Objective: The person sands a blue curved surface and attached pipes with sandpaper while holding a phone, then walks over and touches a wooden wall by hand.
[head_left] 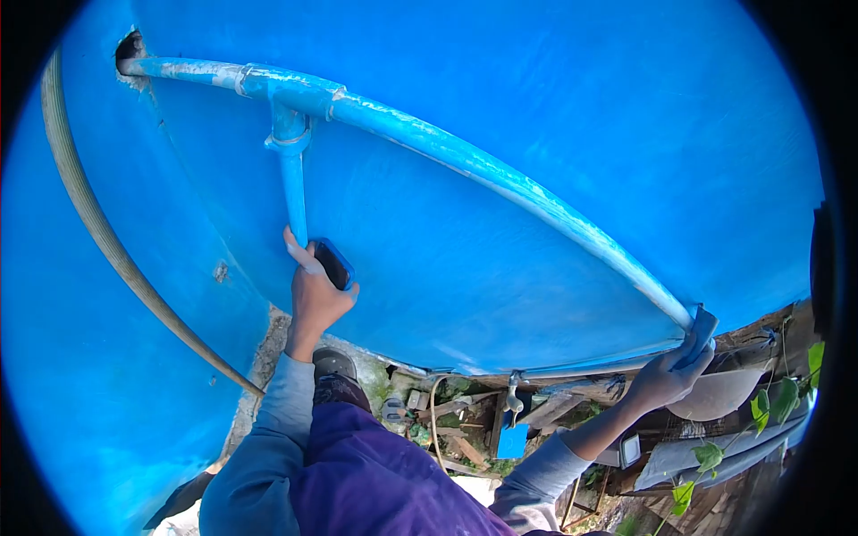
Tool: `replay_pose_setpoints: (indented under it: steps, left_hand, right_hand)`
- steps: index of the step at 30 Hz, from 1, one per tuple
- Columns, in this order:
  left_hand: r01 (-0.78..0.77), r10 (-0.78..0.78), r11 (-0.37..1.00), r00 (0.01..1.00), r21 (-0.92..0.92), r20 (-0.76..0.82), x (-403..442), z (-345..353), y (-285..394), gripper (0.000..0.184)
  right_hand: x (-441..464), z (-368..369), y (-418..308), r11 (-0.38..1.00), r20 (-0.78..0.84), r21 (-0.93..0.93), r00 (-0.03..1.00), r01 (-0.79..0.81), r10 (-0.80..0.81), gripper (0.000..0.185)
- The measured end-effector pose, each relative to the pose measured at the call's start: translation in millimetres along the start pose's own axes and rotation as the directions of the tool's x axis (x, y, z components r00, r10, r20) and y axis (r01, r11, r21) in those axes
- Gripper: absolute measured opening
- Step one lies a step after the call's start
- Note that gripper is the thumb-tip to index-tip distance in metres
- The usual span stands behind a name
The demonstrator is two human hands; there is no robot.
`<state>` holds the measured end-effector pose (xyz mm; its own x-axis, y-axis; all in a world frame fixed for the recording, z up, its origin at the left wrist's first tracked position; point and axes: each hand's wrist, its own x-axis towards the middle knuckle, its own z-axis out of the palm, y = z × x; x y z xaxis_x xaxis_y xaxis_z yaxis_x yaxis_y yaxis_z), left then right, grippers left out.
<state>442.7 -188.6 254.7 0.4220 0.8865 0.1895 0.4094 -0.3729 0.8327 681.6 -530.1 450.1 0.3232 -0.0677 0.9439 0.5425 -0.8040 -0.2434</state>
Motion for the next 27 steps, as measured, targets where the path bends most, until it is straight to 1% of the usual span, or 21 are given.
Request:
replay_pose_setpoints:
  steps: [1,2,4,5,7,8,10,11,12,14,15,16,18,19,20,22,23,24,25,26,27]
  left_hand:
    - [-0.005,0.005,1.0,1.0,0.018,-0.007,0,0,1,0.127]
    - [-0.014,0.014,0.999,1.0,0.037,-0.012,0,1,2,0.127]
    - [-0.015,0.015,0.999,1.0,0.029,-0.002,1,2,1,0.127]
    - [-0.013,0.013,1.0,1.0,0.025,0.003,1,2,-1,0.127]
    - [-0.024,0.024,0.999,1.0,0.04,0.003,1,1,-2,0.127]
    - [-0.031,0.031,0.998,1.0,0.046,-0.002,1,0,-2,0.126]
    - [-0.018,0.018,0.999,1.0,0.028,-0.005,1,-1,-1,0.126]
    - [-0.012,0.012,1.0,1.0,0.01,-0.002,1,0,1,0.125]
    - [-0.01,0.01,1.0,1.0,0.002,-0.003,0,-1,5,0.125]
    - [0.011,-0.01,0.999,1.0,-0.047,0.006,-1,-5,13,0.124]
    - [0.011,-0.011,0.999,1.0,-0.049,0.009,0,-6,16,0.124]
    - [0.028,-0.025,0.997,0.999,-0.065,0.039,1,-7,17,0.125]
    - [0.056,-0.051,0.996,0.997,-0.073,0.062,1,-7,9,0.125]
    - [0.011,-0.01,0.999,0.999,-0.034,0.033,2,-1,0,0.125]
    - [-0.032,0.032,0.999,0.999,0.005,0.005,2,0,-3,0.125]
    - [-0.02,0.02,1.0,1.0,0.022,-0.003,1,-2,-3,0.126]
    - [-0.021,0.02,0.999,1.0,0.037,0.006,0,-1,0,0.126]
    - [-0.02,0.02,0.999,1.0,0.031,0.004,0,-1,1,0.126]
    - [-0.007,0.007,0.999,1.0,0.036,-0.002,0,-1,2,0.126]
    - [0.002,-0.002,0.999,1.0,0.043,-0.003,0,-1,3,0.126]
    - [-0.005,0.005,0.999,1.0,0.041,0.005,0,-1,4,0.126]
  right_hand:
    - [-11,0,-21,0.998,0.009,0.055,1.0,-0.018,0.018,0.027]
    - [-20,1,-29,0.993,0.024,0.081,0.996,0.086,-0.088,0.025]
    - [-16,-3,-17,0.998,0.044,0.016,0.997,0.068,-0.069,0.026]
    - [-9,-4,-4,0.998,0.045,0.012,0.997,0.063,-0.063,0.026]
    - [6,-5,13,0.969,-0.023,-0.208,0.991,-0.131,0.129,0.028]
    - [6,-4,11,0.971,-0.02,-0.202,0.991,-0.131,0.129,0.028]
    - [6,-4,1,0.95,0.018,-0.218,0.972,-0.224,0.233,0.03]
    - [1,-1,-3,0.987,-0.009,-0.131,0.996,-0.092,0.092,0.027]
    - [-7,1,-11,0.988,-0.012,-0.131,0.996,-0.085,0.084,0.027]
    - [-21,2,-33,0.986,0.004,0.09,0.99,0.14,-0.141,0.025]
    - [-21,-3,-29,0.996,0.05,0.011,0.995,0.083,-0.083,0.023]
    - [-18,-5,-23,0.997,0.053,0.01,0.995,0.083,-0.083,0.023]
    - [0,-5,2,0.997,-0.008,-0.023,0.998,-0.067,0.067,0.027]
    - [5,-5,23,0.981,-0.017,-0.114,0.988,-0.156,0.155,0.026]
    - [10,-5,24,0.972,-0.003,-0.043,0.973,-0.231,0.231,0.026]
    - [4,-1,13,0.963,-0.036,-0.215,0.987,-0.163,0.159,0.025]
    - [1,1,4,0.965,-0.036,-0.209,0.988,-0.156,0.152,0.025]
    - [-4,3,-7,0.997,-0.024,-0.061,0.999,-0.039,0.037,0.026]
    - [-11,4,-15,0.993,-0.03,0.085,0.997,0.079,-0.077,0.027]
    - [-21,1,-21,0.998,0.055,0.058,0.998,0.033,-0.036,0.025]
    - [-18,0,-16,0.997,0.038,0.042,0.997,0.058,-0.06,0.026]
